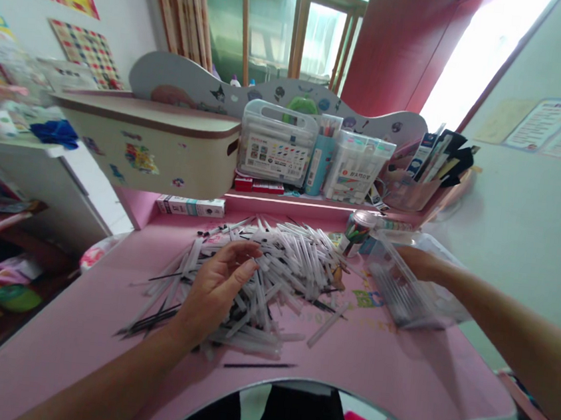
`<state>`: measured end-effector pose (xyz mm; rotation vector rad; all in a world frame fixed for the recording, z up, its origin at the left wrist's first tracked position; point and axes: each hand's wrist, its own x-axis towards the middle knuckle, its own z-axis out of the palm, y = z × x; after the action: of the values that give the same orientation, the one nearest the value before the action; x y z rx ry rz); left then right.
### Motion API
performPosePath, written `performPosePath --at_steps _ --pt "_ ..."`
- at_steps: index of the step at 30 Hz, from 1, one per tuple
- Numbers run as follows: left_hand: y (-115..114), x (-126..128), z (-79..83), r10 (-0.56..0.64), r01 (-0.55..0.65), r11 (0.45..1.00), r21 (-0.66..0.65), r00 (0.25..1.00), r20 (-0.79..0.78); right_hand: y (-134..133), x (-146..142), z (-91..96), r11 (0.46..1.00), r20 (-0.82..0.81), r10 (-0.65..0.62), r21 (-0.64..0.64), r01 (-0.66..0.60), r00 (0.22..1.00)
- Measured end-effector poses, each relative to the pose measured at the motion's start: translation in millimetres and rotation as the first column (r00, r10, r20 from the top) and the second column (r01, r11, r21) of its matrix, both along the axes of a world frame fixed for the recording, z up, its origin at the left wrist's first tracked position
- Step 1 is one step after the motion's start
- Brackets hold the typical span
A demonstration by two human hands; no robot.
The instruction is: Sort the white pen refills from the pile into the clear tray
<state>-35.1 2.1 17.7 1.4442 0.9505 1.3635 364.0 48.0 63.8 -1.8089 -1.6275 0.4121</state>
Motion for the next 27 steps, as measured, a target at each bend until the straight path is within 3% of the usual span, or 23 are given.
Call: performPosePath --at_steps 2,4,7,9,10,12,16,18,21,24,27 --pt "0.4 0.2 0.5 0.004 -0.004 1.000 0.000 1.000 0.002 0.5 2.2 19.9 0.989 0.044 -0.004 -0.150 0.010 0.999" --pt "1.4 -0.4 0.9 0.015 -0.015 1.000 -0.005 1.000 0.004 -4.3 0.0 46.6 0.980 0.118 -0.024 -0.193 0.047 0.993" --pt "3.9 -1.9 1.7 0.051 -0.051 0.999 -0.003 0.999 0.004 -22.9 -20.7 82.1 0.996 0.409 -0.091 0.043 0.081 0.908" --pt "5.6 -2.9 2.4 0.082 -0.082 0.997 0.010 0.997 0.004 -38.5 -47.5 89.9 0.990 0.413 -0.059 0.143 -0.001 0.909" --pt "6.4 -3.2 2.7 0.097 -0.097 0.995 0.014 0.995 0.003 -45.4 -63.7 87.3 0.986 0.390 0.037 0.133 -0.096 0.920" --pt "7.9 -3.7 3.1 0.114 -0.114 0.993 0.010 0.993 -0.006 -54.4 -98.5 70.7 0.949 0.378 0.268 0.056 -0.310 0.886" --pt "11.9 -6.0 0.9 0.131 -0.131 0.991 0.006 0.991 -0.025 -53.5 -159.0 14.6 0.797 0.375 0.578 -0.073 -0.599 0.724" --pt "14.9 -8.1 -1.6 0.147 -0.146 0.989 0.012 0.989 -0.035 -48.6 -179.0 -12.1 0.786 0.393 0.598 -0.116 -0.607 0.698" --pt "19.1 -10.9 -5.5 0.167 -0.166 0.986 0.023 0.984 -0.068 -42.6 -196.6 -42.9 0.780 0.423 0.590 -0.076 -0.622 0.688" --pt "20.7 -11.3 -8.0 0.162 -0.158 0.986 0.046 0.982 -0.097 -39.5 -205.0 -63.3 0.773 0.455 0.573 -0.023 -0.635 0.681" --pt "18.9 -9.5 -9.0 0.137 -0.129 0.989 0.076 0.985 -0.109 -37.9 -208.5 -75.0 0.804 0.478 0.515 0.019 -0.594 0.712"
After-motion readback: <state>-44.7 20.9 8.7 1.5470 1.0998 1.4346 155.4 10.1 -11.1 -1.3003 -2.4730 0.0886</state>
